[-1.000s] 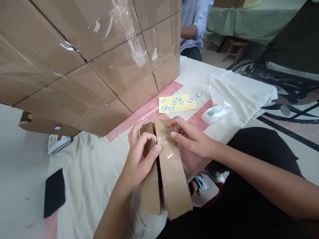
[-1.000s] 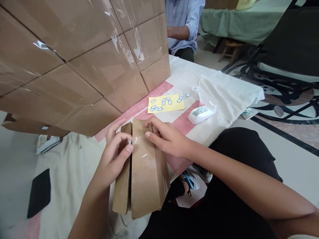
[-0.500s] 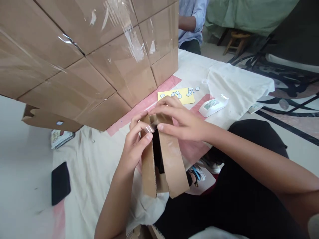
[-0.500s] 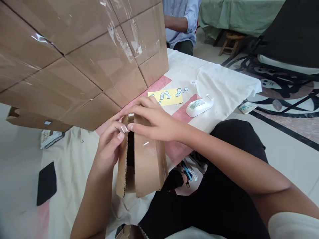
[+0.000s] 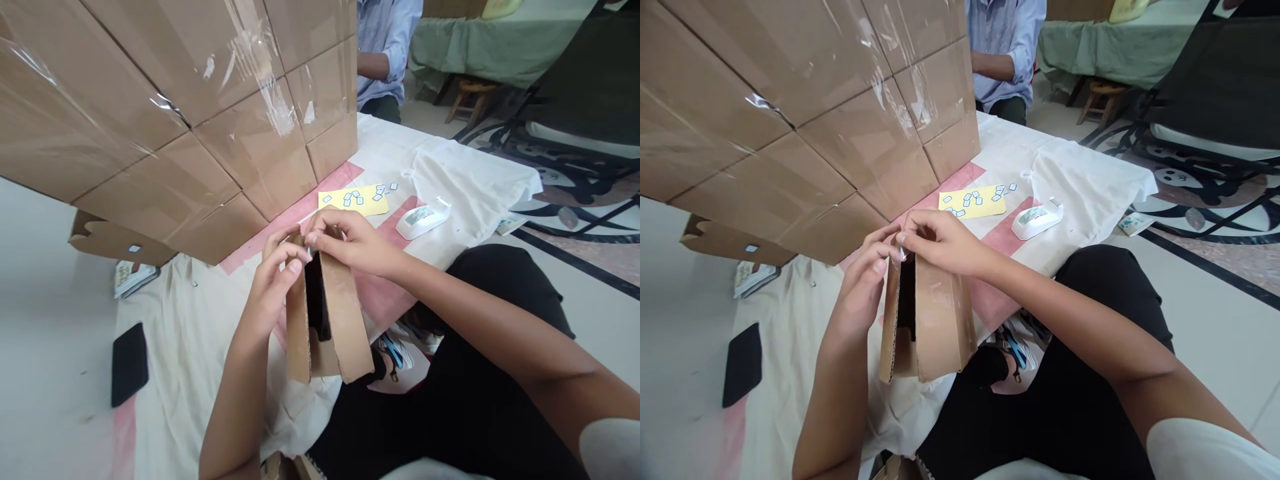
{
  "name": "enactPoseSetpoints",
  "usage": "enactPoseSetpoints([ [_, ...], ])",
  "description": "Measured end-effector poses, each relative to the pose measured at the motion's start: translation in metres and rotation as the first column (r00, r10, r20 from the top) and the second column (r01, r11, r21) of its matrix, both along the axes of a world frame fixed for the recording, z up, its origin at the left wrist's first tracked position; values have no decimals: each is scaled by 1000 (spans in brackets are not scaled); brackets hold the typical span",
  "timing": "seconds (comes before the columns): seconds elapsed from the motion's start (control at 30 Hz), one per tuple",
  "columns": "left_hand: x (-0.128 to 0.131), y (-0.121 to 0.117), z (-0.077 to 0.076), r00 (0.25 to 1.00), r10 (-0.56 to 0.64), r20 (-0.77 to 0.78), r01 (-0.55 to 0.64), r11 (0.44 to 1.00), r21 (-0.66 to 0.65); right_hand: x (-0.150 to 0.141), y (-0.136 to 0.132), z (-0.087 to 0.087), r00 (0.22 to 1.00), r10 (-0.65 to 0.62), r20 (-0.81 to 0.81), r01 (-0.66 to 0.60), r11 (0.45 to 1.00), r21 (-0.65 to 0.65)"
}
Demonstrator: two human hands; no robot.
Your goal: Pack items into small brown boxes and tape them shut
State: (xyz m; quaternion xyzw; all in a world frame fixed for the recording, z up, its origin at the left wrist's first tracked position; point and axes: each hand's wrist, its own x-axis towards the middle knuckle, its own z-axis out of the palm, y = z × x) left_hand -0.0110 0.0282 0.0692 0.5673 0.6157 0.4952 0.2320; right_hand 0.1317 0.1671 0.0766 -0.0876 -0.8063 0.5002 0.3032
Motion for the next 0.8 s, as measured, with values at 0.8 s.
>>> enactPoseSetpoints([
  [0.8, 15, 0, -7, 918, -15, -397, -124, 939, -321, 36, 17, 24, 812, -80, 579, 78, 997, 29],
])
